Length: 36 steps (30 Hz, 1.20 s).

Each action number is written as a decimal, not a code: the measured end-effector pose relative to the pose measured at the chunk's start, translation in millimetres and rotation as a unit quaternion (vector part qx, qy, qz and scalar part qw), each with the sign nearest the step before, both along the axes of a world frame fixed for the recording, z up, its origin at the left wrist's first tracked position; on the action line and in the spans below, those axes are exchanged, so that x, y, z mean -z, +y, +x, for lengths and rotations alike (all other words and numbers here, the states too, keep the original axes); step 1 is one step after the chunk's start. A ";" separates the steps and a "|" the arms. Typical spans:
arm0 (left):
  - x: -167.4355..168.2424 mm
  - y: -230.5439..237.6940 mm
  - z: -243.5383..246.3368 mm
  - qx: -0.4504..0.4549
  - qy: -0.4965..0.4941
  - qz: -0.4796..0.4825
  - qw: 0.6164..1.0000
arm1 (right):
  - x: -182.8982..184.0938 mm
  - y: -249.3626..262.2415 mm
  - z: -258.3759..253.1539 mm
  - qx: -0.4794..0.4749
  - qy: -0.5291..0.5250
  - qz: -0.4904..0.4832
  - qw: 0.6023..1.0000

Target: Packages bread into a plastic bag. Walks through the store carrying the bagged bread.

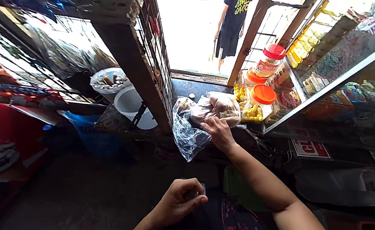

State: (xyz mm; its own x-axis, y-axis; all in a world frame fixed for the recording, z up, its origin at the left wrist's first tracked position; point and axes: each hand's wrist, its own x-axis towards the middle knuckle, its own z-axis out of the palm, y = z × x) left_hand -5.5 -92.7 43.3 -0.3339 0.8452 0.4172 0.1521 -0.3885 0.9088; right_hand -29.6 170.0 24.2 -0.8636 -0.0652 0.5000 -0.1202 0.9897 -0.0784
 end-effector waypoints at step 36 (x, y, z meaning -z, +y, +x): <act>-46.0 117.4 -77.5 -0.325 0.269 -0.093 0.902 | -93.2 4.7 48.2 -0.017 0.165 -0.331 0.929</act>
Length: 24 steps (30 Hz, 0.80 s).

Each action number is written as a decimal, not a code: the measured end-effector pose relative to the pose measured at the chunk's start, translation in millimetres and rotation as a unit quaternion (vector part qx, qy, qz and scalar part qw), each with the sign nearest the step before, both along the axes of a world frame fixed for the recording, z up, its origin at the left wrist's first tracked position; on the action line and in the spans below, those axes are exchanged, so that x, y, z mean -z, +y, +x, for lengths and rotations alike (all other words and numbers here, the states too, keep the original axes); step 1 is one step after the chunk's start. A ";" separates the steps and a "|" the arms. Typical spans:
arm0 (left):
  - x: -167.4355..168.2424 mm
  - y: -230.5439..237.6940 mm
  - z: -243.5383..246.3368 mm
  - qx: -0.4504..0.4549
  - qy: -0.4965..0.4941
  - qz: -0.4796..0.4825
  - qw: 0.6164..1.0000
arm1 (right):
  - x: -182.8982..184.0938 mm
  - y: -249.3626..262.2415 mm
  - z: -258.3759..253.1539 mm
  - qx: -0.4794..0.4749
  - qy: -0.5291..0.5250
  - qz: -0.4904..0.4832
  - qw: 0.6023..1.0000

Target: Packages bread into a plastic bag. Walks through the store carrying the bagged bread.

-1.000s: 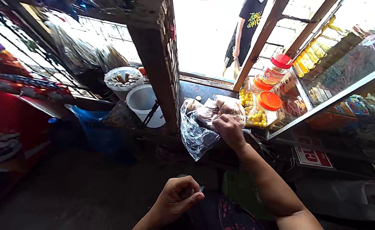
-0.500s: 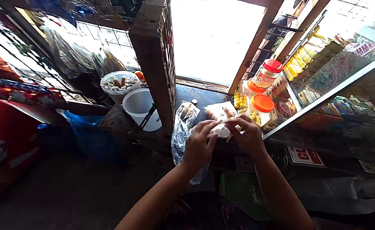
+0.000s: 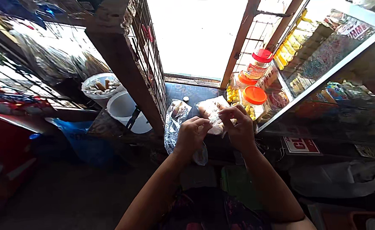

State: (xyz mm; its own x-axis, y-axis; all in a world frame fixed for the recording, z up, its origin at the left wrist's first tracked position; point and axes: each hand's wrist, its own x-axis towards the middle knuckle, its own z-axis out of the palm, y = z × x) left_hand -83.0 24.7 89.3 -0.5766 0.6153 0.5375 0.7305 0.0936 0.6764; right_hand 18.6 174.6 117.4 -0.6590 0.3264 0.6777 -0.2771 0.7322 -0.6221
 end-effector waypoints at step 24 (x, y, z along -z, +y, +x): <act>49.2 -2.5 48.6 -0.022 0.078 0.031 0.996 | 41.8 -28.8 68.2 -0.091 0.046 -0.016 0.995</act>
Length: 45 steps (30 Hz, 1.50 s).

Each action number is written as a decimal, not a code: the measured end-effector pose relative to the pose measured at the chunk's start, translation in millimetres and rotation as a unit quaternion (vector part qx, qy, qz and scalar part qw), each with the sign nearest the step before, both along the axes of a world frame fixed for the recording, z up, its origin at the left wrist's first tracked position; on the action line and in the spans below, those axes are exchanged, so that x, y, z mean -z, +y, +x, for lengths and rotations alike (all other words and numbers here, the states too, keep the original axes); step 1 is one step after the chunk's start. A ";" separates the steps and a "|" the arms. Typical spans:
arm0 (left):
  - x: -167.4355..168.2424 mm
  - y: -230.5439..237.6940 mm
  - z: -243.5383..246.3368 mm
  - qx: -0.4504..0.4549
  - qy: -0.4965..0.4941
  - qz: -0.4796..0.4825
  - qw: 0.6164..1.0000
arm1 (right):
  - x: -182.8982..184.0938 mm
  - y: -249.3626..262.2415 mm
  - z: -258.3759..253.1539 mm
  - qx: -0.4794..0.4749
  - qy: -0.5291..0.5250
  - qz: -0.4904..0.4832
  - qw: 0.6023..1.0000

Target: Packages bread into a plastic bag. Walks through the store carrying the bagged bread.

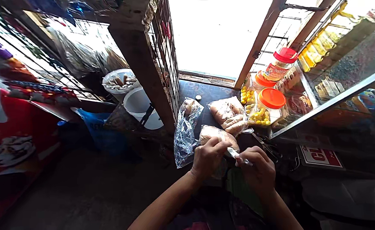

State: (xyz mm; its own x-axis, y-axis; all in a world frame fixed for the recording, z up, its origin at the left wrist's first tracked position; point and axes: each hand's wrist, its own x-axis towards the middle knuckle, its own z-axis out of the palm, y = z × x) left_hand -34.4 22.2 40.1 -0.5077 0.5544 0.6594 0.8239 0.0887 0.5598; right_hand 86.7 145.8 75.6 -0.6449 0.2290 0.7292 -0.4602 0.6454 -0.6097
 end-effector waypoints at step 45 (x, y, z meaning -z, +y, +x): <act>9.3 -76.9 15.4 0.284 -0.551 0.103 0.778 | 28.0 -25.5 60.9 -0.249 -0.149 -0.463 0.837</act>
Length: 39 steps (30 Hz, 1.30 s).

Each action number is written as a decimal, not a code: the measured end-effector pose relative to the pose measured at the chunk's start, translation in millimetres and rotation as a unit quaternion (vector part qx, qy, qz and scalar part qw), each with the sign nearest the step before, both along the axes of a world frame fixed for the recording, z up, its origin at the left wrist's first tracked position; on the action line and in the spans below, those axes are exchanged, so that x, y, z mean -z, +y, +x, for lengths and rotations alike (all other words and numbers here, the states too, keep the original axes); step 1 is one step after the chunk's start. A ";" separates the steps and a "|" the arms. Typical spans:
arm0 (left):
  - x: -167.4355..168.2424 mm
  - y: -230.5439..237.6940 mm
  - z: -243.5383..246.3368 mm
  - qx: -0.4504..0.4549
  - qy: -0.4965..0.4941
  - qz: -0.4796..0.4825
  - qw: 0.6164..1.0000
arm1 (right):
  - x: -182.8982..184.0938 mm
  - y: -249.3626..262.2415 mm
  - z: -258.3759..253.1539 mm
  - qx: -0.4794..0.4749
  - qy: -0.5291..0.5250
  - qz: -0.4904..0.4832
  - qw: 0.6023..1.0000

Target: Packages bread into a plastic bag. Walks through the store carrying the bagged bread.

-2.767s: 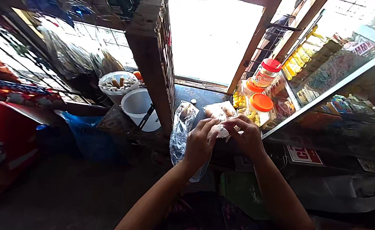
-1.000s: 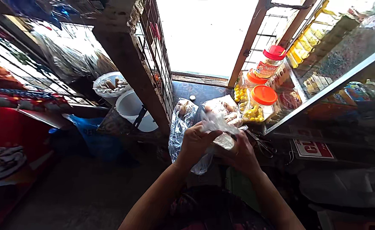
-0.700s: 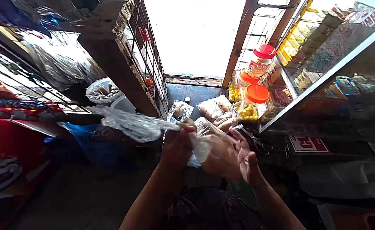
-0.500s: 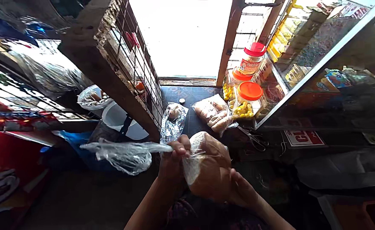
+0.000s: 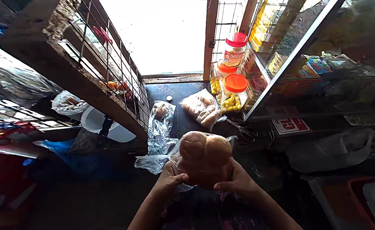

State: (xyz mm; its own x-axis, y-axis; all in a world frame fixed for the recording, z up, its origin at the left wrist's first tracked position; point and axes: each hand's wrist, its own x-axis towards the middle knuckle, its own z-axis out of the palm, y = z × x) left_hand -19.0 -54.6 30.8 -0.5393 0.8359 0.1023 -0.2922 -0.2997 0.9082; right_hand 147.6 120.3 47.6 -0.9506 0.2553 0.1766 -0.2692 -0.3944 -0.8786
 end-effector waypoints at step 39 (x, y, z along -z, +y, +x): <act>24.5 11.8 32.5 -0.007 0.121 -0.008 0.993 | 20.8 -18.8 2.1 0.276 -0.113 0.073 0.952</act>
